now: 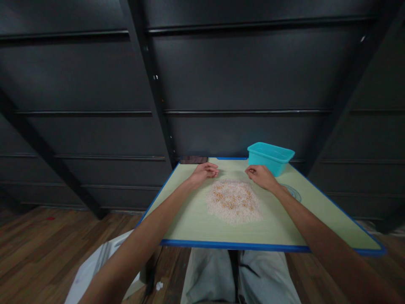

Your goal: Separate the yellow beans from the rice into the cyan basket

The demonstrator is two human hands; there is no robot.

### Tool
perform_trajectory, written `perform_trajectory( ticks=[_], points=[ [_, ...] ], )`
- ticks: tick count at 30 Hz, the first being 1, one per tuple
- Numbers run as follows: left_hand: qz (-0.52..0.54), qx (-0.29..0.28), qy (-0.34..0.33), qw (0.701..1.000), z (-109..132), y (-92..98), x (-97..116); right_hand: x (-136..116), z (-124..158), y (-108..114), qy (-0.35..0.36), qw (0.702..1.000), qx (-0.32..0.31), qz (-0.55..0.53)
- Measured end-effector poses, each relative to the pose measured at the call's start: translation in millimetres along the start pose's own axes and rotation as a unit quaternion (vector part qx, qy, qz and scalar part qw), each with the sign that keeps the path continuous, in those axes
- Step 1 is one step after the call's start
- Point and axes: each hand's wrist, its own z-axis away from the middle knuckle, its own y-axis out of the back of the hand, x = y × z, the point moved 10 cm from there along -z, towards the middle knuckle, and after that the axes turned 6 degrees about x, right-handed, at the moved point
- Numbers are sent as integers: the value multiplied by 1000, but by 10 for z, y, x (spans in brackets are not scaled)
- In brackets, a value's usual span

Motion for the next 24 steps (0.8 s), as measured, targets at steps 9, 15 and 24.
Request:
perform_trajectory(
  ticks=[9,15,24],
  points=[
    [7,-1,8,1000,-16,-2,-36,13,-5,-13,7,1000,4,7],
    [22,-10,7,1000,-36,26,-80,7,-8,-4,12,1000,10,9],
    [34,8,5,999,-20,23,-27,-41,-6,86,20,999,47,15]
  ],
)
